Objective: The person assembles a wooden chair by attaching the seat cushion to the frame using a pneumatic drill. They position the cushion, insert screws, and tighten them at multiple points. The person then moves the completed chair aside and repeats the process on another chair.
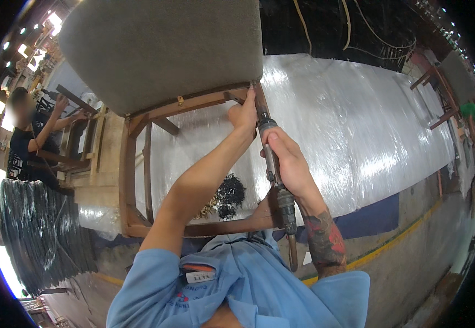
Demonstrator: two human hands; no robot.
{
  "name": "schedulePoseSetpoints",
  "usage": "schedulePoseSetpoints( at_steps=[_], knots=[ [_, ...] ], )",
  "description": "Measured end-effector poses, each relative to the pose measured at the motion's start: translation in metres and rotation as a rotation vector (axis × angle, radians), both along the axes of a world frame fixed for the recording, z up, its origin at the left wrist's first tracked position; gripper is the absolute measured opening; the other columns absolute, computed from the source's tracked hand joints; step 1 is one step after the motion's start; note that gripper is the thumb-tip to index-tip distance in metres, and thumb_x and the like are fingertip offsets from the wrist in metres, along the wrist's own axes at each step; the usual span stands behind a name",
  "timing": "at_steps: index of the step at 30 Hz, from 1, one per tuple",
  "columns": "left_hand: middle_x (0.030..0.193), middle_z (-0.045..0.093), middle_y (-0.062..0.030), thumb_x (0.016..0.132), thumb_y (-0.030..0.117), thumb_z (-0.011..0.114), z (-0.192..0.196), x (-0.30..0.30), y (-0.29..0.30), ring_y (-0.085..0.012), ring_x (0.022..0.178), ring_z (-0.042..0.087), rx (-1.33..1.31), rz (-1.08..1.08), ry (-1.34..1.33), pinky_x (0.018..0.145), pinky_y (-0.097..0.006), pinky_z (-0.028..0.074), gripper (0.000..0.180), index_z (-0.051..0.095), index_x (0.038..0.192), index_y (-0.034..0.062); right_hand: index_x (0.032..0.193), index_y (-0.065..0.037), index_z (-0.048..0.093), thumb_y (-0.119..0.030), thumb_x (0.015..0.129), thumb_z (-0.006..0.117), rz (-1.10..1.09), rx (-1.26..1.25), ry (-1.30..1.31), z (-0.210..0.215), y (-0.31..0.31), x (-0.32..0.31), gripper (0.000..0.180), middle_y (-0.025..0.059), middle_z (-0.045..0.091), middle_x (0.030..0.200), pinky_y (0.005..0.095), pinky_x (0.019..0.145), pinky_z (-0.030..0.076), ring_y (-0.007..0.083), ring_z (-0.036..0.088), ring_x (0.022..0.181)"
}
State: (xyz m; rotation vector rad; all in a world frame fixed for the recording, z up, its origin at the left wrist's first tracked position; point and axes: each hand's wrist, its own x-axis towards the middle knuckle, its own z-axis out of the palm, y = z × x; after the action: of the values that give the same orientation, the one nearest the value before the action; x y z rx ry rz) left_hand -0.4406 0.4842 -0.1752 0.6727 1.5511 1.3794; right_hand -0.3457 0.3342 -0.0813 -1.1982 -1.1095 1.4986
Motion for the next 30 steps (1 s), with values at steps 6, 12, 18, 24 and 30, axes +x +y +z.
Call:
schedulePoseSetpoints(
  at_steps=[6, 12, 18, 24, 30],
  knots=[
    [0.084, 0.064, -0.0087, 0.075, 0.047, 0.078, -0.008, -0.008, 0.008, -0.0154, 0.07, 0.056, -0.11, -0.037, -0.032, 0.058, -0.038, 0.044, 0.055, 0.067, 0.083, -0.0059, 0.095, -0.011, 0.055, -0.035, 0.103, 0.04, -0.014, 0.008, 0.004, -0.001, 0.003, -0.005, 0.029, 0.0007, 0.054, 0.076, 0.0212, 0.047, 0.038, 0.0051, 0.045, 0.055],
    [0.089, 0.063, -0.0099, 0.072, 0.049, 0.08, -0.006, -0.014, 0.007, -0.0167, 0.07, 0.056, -0.098, -0.098, -0.149, 0.058, -0.038, 0.044, 0.06, 0.066, 0.09, -0.0066, 0.093, -0.01, 0.056, -0.033, 0.103, 0.043, -0.048, -0.036, 0.121, -0.005, 0.01, -0.003, 0.028, 0.0, 0.054, 0.073, 0.0221, 0.048, 0.039, 0.0057, 0.047, 0.057],
    [0.087, 0.068, -0.0144, 0.075, 0.046, 0.078, 0.009, -0.016, 0.004, -0.0191, 0.07, 0.062, -0.169, -0.078, -0.129, 0.065, -0.035, 0.049, 0.061, 0.068, 0.093, -0.0117, 0.092, -0.012, 0.054, -0.037, 0.102, 0.044, -0.072, 0.068, 0.045, -0.022, 0.027, -0.019, 0.028, 0.0024, 0.056, 0.072, 0.0224, 0.042, 0.04, 0.0077, 0.049, 0.048],
    [0.085, 0.068, -0.0155, 0.074, 0.048, 0.077, -0.012, -0.013, 0.017, -0.0196, 0.066, 0.061, -0.143, -0.07, -0.138, 0.059, -0.037, 0.047, 0.064, 0.067, 0.096, -0.0115, 0.09, -0.011, 0.055, -0.034, 0.101, 0.044, -0.055, 0.095, -0.002, -0.024, 0.032, -0.016, 0.027, 0.0011, 0.056, 0.074, 0.0222, 0.05, 0.041, 0.0069, 0.049, 0.058],
    [0.064, 0.048, -0.0036, 0.075, 0.053, 0.076, -0.009, -0.033, 0.018, -0.0148, 0.05, 0.041, -0.207, -0.353, -0.265, 0.046, -0.034, 0.031, 0.052, 0.061, 0.085, 0.0033, 0.09, -0.011, 0.054, -0.031, 0.099, 0.044, -0.04, 0.137, -0.12, -0.021, 0.033, -0.018, 0.025, 0.0005, 0.055, 0.075, 0.0238, 0.056, 0.041, 0.0078, 0.049, 0.064]
  ],
)
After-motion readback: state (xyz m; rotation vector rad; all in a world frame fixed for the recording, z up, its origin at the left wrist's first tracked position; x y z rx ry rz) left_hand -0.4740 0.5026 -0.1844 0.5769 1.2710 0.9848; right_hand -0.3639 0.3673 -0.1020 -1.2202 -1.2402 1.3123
